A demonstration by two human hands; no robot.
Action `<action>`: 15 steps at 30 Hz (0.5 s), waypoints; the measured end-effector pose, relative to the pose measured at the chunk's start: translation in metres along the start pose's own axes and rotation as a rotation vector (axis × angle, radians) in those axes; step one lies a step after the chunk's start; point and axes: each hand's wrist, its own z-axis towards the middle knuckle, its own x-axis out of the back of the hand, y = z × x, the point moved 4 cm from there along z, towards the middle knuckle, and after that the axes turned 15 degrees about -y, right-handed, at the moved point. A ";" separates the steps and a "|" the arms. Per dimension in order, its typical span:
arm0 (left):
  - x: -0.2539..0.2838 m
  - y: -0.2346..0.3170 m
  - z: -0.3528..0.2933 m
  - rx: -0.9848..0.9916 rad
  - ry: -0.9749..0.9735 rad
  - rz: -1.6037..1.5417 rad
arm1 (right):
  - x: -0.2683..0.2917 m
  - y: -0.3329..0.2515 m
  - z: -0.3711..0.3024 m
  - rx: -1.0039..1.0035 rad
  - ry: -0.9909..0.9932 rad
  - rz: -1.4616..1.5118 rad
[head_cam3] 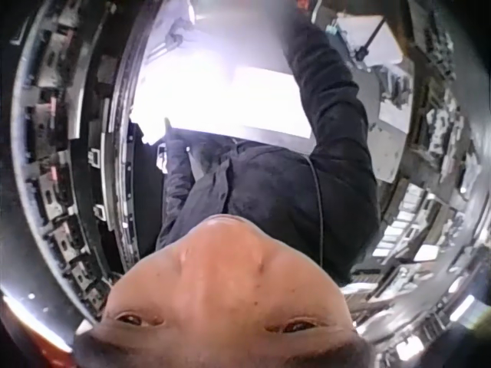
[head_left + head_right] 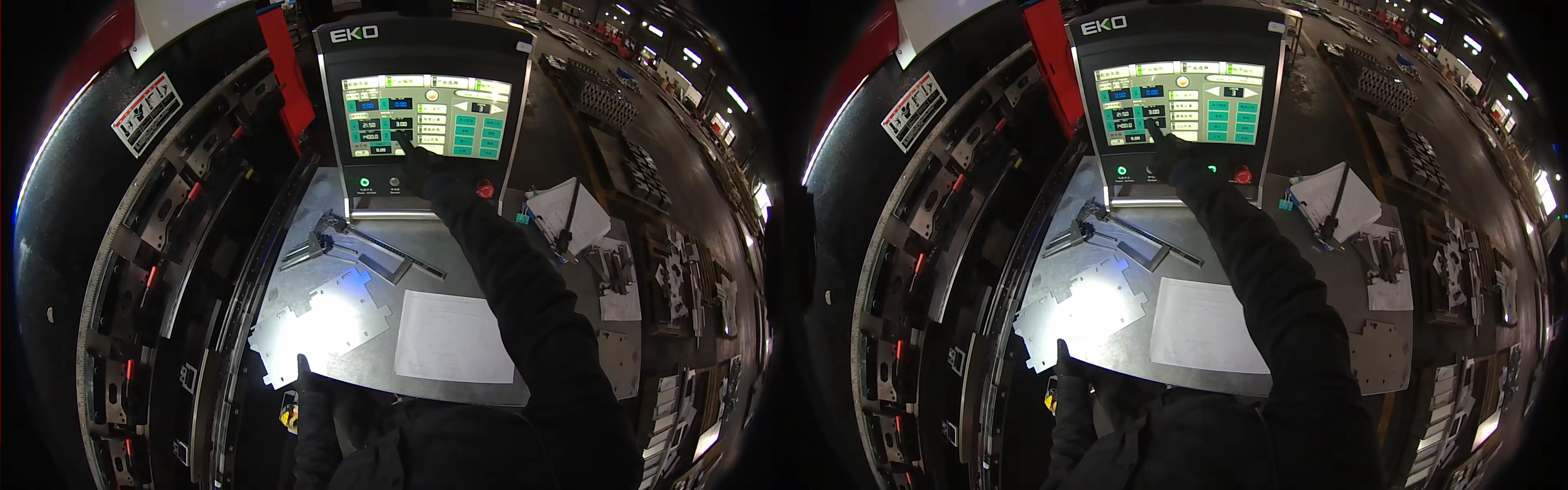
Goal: Operate and program an industrial CNC machine using a touchscreen interface.
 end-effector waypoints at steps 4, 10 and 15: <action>-0.010 0.002 -0.006 0.016 0.066 0.006 | 0.014 -0.032 0.027 0.117 0.085 0.042; 0.011 -0.004 0.002 -0.034 0.044 0.011 | 0.015 -0.052 0.041 0.025 0.121 -0.025; 0.012 -0.005 -0.001 0.016 0.032 0.026 | -0.007 -0.035 0.022 0.129 0.130 0.078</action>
